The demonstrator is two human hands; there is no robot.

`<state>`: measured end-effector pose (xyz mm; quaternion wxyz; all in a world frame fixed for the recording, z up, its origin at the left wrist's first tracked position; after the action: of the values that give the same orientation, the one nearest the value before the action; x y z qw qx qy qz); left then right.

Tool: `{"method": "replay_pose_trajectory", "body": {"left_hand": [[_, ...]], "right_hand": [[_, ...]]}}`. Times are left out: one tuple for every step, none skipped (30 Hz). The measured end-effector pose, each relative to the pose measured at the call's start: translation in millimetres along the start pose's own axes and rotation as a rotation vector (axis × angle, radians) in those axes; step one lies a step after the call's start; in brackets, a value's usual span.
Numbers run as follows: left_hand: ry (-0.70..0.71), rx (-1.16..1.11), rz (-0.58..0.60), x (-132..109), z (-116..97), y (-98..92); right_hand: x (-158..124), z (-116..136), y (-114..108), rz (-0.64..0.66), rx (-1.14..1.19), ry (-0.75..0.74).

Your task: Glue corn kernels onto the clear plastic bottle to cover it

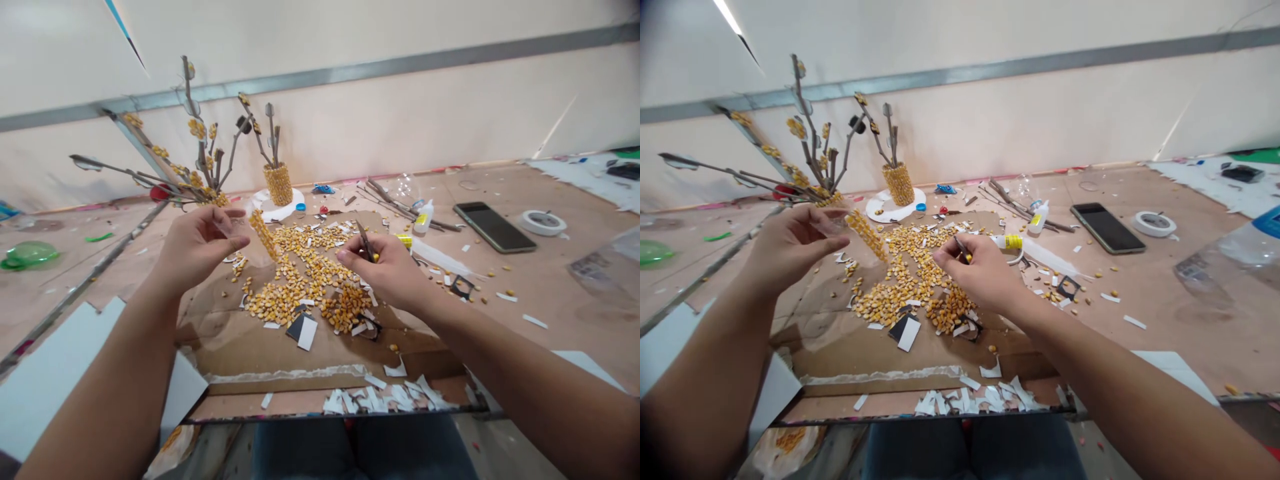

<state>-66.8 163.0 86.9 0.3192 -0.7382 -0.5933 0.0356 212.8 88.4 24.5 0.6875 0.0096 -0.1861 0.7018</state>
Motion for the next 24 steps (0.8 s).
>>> {"method": "replay_pose_trajectory", "body": {"left_hand": [[-0.015, 0.073, -0.010, 1.8, 4.3, -3.5], [-0.028, 0.136, -0.012, 3.3, 8.4, -5.6], [-0.041, 0.185, -0.005, 4.4, 12.4, -6.4], [-0.052, 0.222, 0.005, 5.1, 15.8, -6.3], [-0.059, 0.253, 0.018, 5.5, 18.3, -5.8], [-0.061, 0.283, 0.031, 5.7, 19.7, -5.1], [-0.060, 0.310, 0.049, 5.7, 20.2, -4.0], [-0.052, 0.331, 0.059, 5.5, 19.6, -3.5], [-0.040, 0.349, 0.063, 5.3, 18.0, -3.6], [-0.022, 0.359, 0.060, 5.2, 15.6, -4.2], [0.001, 0.363, 0.057, 5.0, 12.7, -4.9], [0.030, 0.366, 0.057, 4.7, 9.3, -5.5], [0.063, 0.373, 0.064, 4.4, 5.9, -5.4], [0.100, 0.384, 0.076, 3.9, 2.3, -4.9], [0.134, 0.398, 0.090, 3.2, -0.9, -4.1], [0.162, 0.417, 0.102, 2.4, -3.6, -3.4], [0.184, 0.438, 0.110, 1.7, -6.0, -2.7], [0.202, 0.456, 0.114, 0.9, -8.1, -2.1], [0.217, 0.471, 0.115, 0.2, -10.0, -1.4], [0.233, 0.486, 0.110, -0.3, -12.0, -0.8], [0.247, 0.497, 0.105, -0.6, -13.5, -0.2], [0.253, 0.501, 0.089, -0.3, -14.3, -0.9], [0.234, 0.500, 0.047, 1.0, -13.0, -4.4], [0.188, 0.499, -0.018, 3.1, -9.3, -11.1]], "right_hand": [[0.8, -1.7, -0.1, -0.002, -0.007, 0.000], [1.5, -3.0, 0.3, -0.001, -0.015, 0.001], [1.9, -4.1, 0.8, 0.001, -0.023, 0.004], [2.2, -4.8, 1.3, 0.002, -0.028, 0.006], [2.3, -5.3, 1.5, 0.002, -0.033, 0.009], [2.4, -5.4, 1.6, 0.000, -0.040, 0.010], [2.5, -5.1, 1.3, -0.003, -0.047, 0.009], [2.5, -4.8, 0.8, -0.007, -0.053, 0.007], [2.5, -4.5, 0.5, -0.009, -0.057, 0.007], [2.5, -4.2, 0.4, -0.008, -0.060, 0.007], [2.5, -4.0, 0.4, -0.004, -0.062, 0.009], [2.5, -3.8, 0.5, -0.001, -0.062, 0.011], [2.4, -3.7, 0.8, 0.004, -0.062, 0.013], [2.3, -3.5, 1.0, 0.008, -0.063, 0.014], [2.2, -3.2, 1.2, 0.012, -0.066, 0.014], [2.1, -2.8, 1.3, 0.014, -0.071, 0.011], [1.9, -2.3, 1.5, 0.017, -0.077, 0.009], [1.7, -1.8, 1.5, 0.019, -0.085, 0.006], [1.5, -1.1, 1.6, 0.021, -0.095, 0.002], [1.2, -0.3, 1.6, 0.023, -0.106, -0.003], [1.0, 0.3, 1.8, 0.026, -0.116, -0.007], [0.8, 0.8, 1.9, 0.028, -0.125, -0.009], [0.5, 1.0, 2.1, 0.030, -0.130, -0.008], [0.3, 0.7, 2.3, 0.031, -0.131, -0.004]]}}
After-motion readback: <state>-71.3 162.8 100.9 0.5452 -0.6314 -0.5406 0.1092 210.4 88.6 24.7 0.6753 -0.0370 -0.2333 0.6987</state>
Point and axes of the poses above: each hand's wrist, its own x-axis towards the middle knuckle, its own y-axis out of the palm, z = x × y, the point moved 8 cm from there along x, towards the middle knuckle
